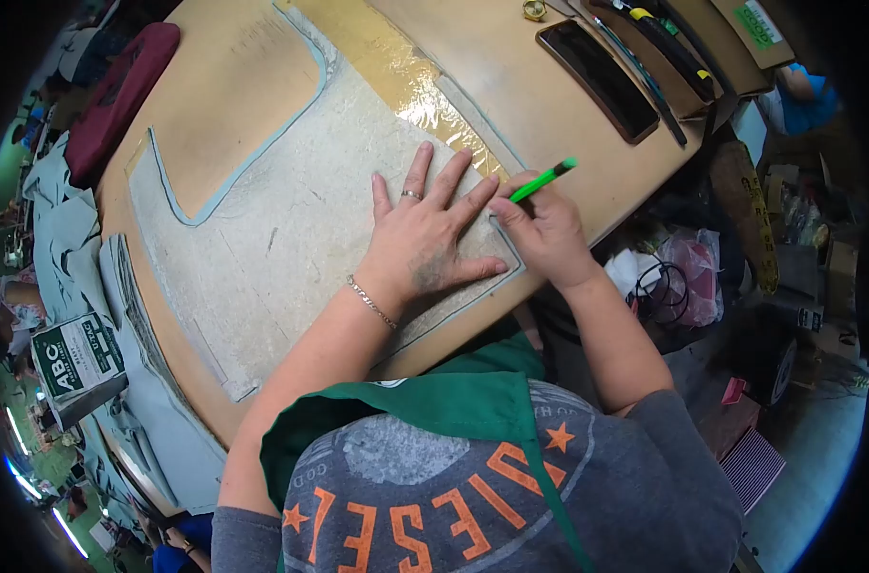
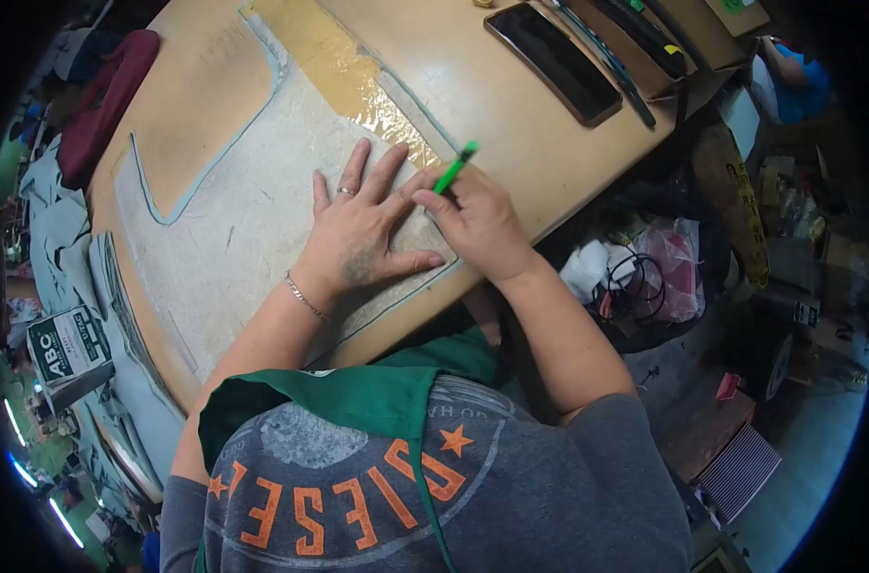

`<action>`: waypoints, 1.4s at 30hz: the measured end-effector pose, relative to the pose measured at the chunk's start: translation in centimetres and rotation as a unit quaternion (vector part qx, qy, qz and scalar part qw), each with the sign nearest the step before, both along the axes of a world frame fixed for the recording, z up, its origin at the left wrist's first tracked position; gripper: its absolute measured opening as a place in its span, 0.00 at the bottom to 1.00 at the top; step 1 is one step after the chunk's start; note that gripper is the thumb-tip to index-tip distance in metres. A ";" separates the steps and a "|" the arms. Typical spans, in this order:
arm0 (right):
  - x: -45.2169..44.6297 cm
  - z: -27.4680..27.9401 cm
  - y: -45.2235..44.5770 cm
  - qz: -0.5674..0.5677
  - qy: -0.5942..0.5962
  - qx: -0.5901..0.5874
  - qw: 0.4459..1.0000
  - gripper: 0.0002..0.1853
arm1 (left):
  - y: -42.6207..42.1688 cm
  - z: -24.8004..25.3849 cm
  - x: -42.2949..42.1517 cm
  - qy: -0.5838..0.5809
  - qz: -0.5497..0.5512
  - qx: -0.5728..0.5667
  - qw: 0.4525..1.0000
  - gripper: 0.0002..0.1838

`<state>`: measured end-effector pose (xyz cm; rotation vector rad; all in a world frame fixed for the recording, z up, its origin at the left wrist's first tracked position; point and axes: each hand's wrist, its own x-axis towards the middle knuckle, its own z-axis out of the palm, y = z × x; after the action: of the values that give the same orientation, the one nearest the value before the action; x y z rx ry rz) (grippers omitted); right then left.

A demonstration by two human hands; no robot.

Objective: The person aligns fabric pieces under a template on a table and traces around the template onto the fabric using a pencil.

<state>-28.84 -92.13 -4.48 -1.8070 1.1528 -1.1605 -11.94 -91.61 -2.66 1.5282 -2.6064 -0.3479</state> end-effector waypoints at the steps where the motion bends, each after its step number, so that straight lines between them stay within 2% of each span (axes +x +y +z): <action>1: -0.6 0.0 -0.2 -0.019 -0.006 0.029 0.999 0.06 | 0.0 0.1 0.0 0.001 -0.002 0.000 1.000 0.46; 3: -1.6 -0.1 -0.5 -0.052 -0.016 0.090 0.995 0.06 | 0.0 0.3 0.0 0.002 0.000 0.004 1.000 0.46; 4: -1.5 -0.2 -0.5 -0.060 -0.001 0.074 0.995 0.06 | 0.0 0.4 0.2 0.003 0.003 -0.001 1.000 0.46; 7: 0.3 -0.7 0.2 0.015 -0.035 0.015 0.999 0.06 | 0.1 0.1 0.1 0.010 0.000 -0.004 1.000 0.46; 8: 0.8 0.6 0.2 0.012 0.040 -0.082 0.996 0.05 | 0.1 0.0 0.0 0.006 0.003 -0.005 1.000 0.46; 11: -2.0 -0.2 -0.5 -0.077 0.015 0.067 0.995 0.05 | 0.2 -0.2 0.0 0.001 0.005 -0.010 1.000 0.45; 12: -3.1 -1.1 -1.0 -0.104 0.021 0.005 0.994 0.05 | 0.3 -0.3 0.0 0.002 0.006 -0.012 1.000 0.45; 15: -2.8 -0.8 -0.3 -0.094 -0.006 0.011 0.996 0.05 | 0.2 -0.2 0.0 0.005 0.004 -0.019 1.000 0.45; 16: -1.9 -0.9 0.4 -0.072 -0.056 0.033 0.995 0.06 | 0.2 -0.1 0.1 0.008 0.001 -0.017 1.000 0.45; 20: -0.2 -1.9 1.2 -0.035 -0.064 0.044 0.996 0.07 | 0.3 -0.1 0.2 0.010 -0.001 -0.018 1.000 0.45; 26: 0.0 -1.1 1.8 -0.032 0.073 -0.069 0.994 0.06 | 0.3 -0.6 0.3 0.013 -0.001 -0.030 0.999 0.45; 29: -1.0 0.0 4.3 -0.018 0.074 -0.087 0.993 0.05 | 0.3 -0.7 0.3 0.014 0.002 -0.032 0.999 0.45; 30: -1.4 -0.4 4.6 -0.013 0.055 -0.054 0.997 0.05 | 0.2 -0.7 0.4 0.012 0.004 -0.035 0.999 0.45; 33: -0.1 0.4 3.0 -0.006 0.086 -0.102 0.991 0.05 | 0.3 -0.7 0.2 0.007 -0.002 -0.036 0.999 0.45; 37: 0.9 -0.3 2.0 -0.025 0.073 -0.062 0.995 0.05 | 0.3 -0.9 0.3 0.003 -0.003 -0.042 0.999 0.45; 40: -1.0 0.2 4.8 -0.030 0.082 -0.016 0.996 0.05 | 0.1 -0.7 0.5 0.008 0.006 -0.036 0.999 0.45; 42: -1.2 0.3 4.6 -0.024 0.093 -0.026 0.995 0.05 | 0.3 -0.8 0.3 0.012 0.003 -0.030 0.999 0.45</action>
<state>-29.99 -87.51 -4.21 -1.9704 1.2893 -1.0757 -11.59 -91.33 -3.46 1.5045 -2.5692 -0.2832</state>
